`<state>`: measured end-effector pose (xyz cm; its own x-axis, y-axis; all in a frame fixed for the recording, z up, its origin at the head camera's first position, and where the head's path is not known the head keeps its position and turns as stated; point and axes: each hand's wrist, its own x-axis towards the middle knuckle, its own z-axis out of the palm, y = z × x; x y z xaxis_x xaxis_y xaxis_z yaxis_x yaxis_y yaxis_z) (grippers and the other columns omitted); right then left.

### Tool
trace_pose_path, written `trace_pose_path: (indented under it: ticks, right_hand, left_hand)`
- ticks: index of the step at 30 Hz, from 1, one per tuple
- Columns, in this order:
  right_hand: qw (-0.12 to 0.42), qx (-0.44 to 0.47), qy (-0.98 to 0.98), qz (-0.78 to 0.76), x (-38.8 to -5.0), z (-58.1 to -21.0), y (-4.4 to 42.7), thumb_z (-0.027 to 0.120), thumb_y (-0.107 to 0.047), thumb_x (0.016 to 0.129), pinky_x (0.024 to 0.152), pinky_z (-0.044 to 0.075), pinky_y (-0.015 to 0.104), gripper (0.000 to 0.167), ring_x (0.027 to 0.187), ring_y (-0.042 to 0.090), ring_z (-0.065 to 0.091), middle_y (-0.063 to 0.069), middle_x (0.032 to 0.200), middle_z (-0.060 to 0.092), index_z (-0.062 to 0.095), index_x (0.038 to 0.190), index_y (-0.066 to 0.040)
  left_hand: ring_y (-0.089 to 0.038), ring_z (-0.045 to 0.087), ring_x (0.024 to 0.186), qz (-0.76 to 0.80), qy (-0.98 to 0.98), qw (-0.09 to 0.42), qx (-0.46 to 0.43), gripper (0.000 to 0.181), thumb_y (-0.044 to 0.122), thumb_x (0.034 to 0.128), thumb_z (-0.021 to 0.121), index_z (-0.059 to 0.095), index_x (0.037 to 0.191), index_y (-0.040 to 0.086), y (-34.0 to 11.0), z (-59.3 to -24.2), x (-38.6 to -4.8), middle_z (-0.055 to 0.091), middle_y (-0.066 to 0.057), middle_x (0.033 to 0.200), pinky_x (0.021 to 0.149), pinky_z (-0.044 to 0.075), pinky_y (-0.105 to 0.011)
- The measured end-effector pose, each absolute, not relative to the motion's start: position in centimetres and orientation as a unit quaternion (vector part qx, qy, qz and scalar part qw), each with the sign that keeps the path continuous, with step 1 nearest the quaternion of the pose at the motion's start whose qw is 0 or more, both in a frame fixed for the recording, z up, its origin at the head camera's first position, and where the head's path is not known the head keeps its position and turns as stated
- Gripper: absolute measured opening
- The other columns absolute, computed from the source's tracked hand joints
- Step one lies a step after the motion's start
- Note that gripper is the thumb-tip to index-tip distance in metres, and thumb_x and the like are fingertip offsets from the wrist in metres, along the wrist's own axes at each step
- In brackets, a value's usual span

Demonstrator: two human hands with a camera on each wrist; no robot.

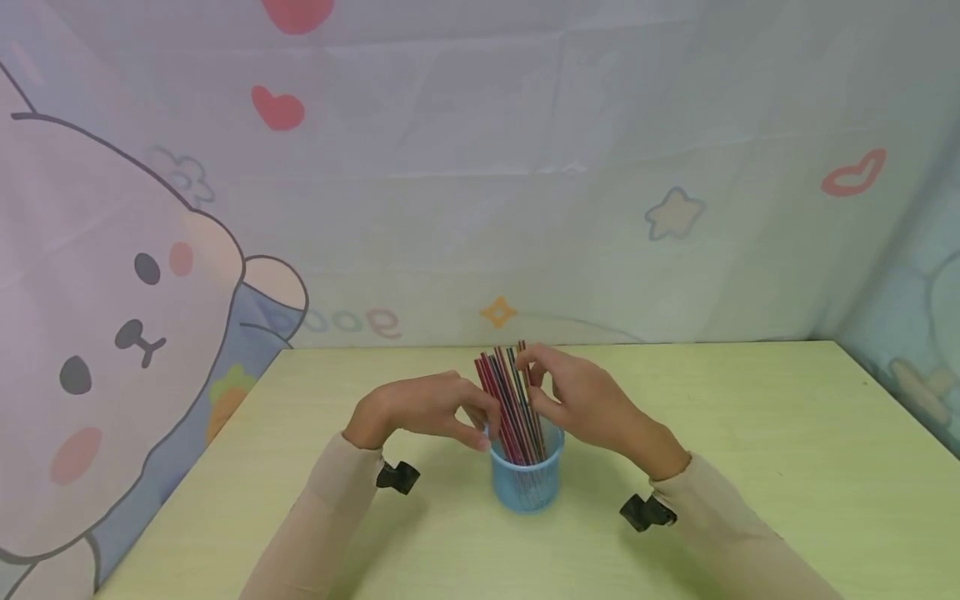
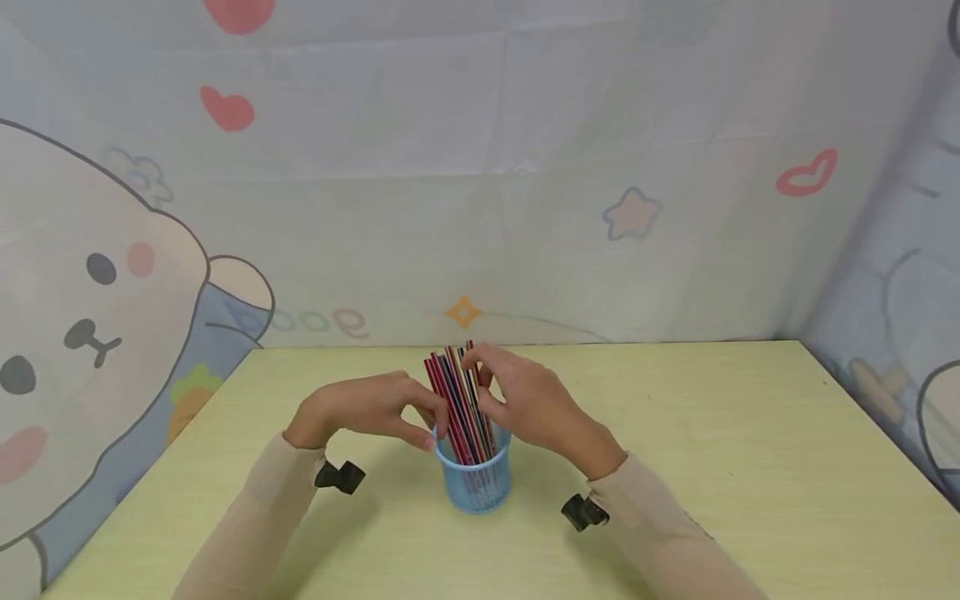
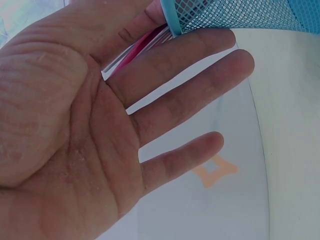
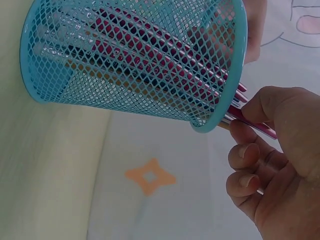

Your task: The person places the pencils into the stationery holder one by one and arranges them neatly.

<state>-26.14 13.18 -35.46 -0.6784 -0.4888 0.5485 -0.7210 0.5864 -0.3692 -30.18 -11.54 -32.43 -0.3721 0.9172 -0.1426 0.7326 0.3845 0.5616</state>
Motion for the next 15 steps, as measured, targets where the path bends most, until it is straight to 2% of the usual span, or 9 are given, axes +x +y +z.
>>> trace_pose_path:
  ticks: [2, 9, 15]
  right_hand:
    - [0.197, 0.351, -0.867, 0.294, -26.2, -35.4, 13.3, 0.061, -0.007, 0.090, 0.047, 0.033, 0.022, 0.027, 0.052, 0.002, 0.036, -0.008, 0.087, 0.060, 0.058, 0.115, -0.014]
    - [0.184, 0.360, -0.862, 0.305, -26.5, -35.3, 13.8, 0.061, -0.004, 0.091, 0.046, 0.039, 0.022, 0.028, 0.049, 0.001, 0.039, -0.005, 0.090, 0.066, 0.060, 0.116, -0.017]
    - [0.182, 0.348, -0.864, 0.313, -26.5, -34.6, 14.7, 0.059, -0.003, 0.091, 0.049, 0.043, 0.024, 0.026, 0.054, 0.006, 0.048, -0.002, 0.088, 0.068, 0.061, 0.115, -0.013]
  left_hand:
    - [-0.005, 0.068, 0.100, 0.209, 0.803, 0.223, 0.512, 0.006, 0.022, 0.0934, 0.071, 0.069, 0.097, 0.019, -11.6, -32.4, -30.2, 0.073, 0.005, 0.103, 0.090, 0.054, -0.028]
    - [-0.006, 0.068, 0.101, 0.212, 0.802, 0.221, 0.513, 0.006, 0.022, 0.0931, 0.072, 0.069, 0.097, 0.018, -11.6, -32.4, -30.3, 0.071, 0.012, 0.101, 0.090, 0.054, -0.030]
    - [-0.006, 0.068, 0.101, 0.213, 0.797, 0.224, 0.518, 0.008, 0.022, 0.0939, 0.071, 0.070, 0.098, 0.015, -11.8, -32.5, -30.4, 0.073, 0.004, 0.103, 0.090, 0.053, -0.026]
